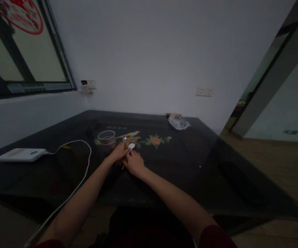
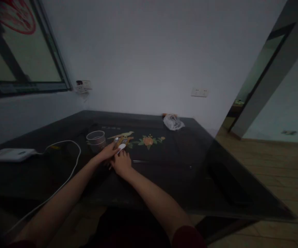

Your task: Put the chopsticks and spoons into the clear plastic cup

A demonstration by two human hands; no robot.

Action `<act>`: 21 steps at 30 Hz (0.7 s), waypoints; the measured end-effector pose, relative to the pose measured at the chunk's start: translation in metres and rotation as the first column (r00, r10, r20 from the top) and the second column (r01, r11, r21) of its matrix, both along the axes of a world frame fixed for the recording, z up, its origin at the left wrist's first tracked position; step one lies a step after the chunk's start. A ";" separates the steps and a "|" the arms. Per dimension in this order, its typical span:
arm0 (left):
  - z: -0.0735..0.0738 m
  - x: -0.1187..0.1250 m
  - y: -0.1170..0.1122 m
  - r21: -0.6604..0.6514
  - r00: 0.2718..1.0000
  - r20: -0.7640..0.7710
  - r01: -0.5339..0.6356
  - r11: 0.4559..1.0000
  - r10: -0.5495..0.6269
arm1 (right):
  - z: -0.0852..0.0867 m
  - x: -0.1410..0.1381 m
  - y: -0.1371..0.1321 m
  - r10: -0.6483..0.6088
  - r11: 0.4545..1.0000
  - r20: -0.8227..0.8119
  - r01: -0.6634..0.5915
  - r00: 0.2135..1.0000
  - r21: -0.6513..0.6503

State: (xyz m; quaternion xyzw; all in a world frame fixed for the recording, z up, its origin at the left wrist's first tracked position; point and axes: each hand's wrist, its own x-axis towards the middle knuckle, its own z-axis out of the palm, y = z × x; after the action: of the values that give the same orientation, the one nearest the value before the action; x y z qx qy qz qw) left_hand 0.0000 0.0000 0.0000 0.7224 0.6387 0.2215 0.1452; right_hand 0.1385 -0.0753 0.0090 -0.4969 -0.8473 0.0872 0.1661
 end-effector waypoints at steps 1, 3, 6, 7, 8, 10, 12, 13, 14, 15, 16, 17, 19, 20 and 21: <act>0.000 0.000 0.000 -0.004 1.000 -0.016 -0.004 1.000 0.004 | 0.000 0.000 0.000 0.003 1.000 0.000 -0.003 1.000 -0.003; 0.001 0.002 -0.001 -0.009 0.998 -0.066 -0.008 1.000 0.007 | -0.001 0.001 0.001 0.010 1.000 -0.001 -0.010 1.000 0.003; 0.002 0.005 -0.003 -0.022 0.992 -0.122 0.020 1.000 -0.022 | -0.003 0.004 0.004 0.011 1.000 0.000 -0.010 1.000 0.017; 0.003 0.006 -0.004 -0.026 0.991 -0.126 0.034 0.999 -0.037 | -0.003 0.005 0.004 0.010 1.000 0.001 -0.010 1.000 0.017; 0.003 0.007 -0.004 -0.028 0.991 -0.126 0.046 0.999 -0.049 | -0.003 0.007 0.004 0.011 1.000 0.003 -0.011 1.000 0.016; 0.003 0.009 -0.005 -0.025 0.989 -0.128 0.069 0.997 -0.071 | -0.002 0.009 0.004 0.010 1.000 0.005 -0.010 1.000 0.015; 0.001 0.010 -0.006 -0.016 0.987 -0.133 0.095 0.995 -0.096 | 0.000 0.012 0.003 0.005 1.000 0.005 -0.005 1.000 0.020; 0.001 0.011 -0.006 -0.013 0.986 -0.129 0.108 0.994 -0.109 | 0.002 0.013 0.002 0.002 1.000 0.007 -0.002 1.000 0.020; 0.000 0.011 -0.006 -0.012 0.985 -0.121 0.120 0.993 -0.120 | 0.003 0.014 0.002 0.000 1.000 0.012 0.000 1.000 0.018; 0.000 0.013 -0.006 -0.010 0.986 -0.108 0.130 0.991 -0.131 | 0.004 0.016 0.001 0.000 1.000 0.017 0.000 1.000 0.015; 0.000 0.014 -0.007 -0.007 0.986 -0.094 0.141 0.990 -0.141 | 0.005 0.019 0.001 -0.001 1.000 0.023 0.000 1.000 0.010; 0.000 0.016 -0.008 -0.004 0.985 -0.082 0.149 0.989 -0.149 | 0.005 0.021 0.001 -0.002 1.000 0.028 0.002 1.000 0.007; 0.001 0.022 -0.011 -0.005 0.983 -0.076 0.166 0.986 -0.166 | 0.006 0.028 0.001 -0.005 1.000 0.033 0.005 0.999 0.007; 0.002 0.025 -0.013 -0.008 0.981 -0.077 0.176 0.984 -0.176 | 0.006 0.032 0.000 -0.007 1.000 0.036 0.006 0.999 0.009; 0.004 0.029 -0.015 -0.011 0.979 -0.078 0.188 0.982 -0.188 | 0.006 0.036 0.000 -0.009 1.000 0.038 0.008 0.999 0.011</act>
State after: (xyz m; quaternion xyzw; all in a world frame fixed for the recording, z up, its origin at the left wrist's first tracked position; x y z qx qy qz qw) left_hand 0.0287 -0.0148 0.0040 0.7875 0.5732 0.1770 0.1415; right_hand 0.1742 -0.0749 0.0146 -0.5011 -0.8486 0.0725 0.1530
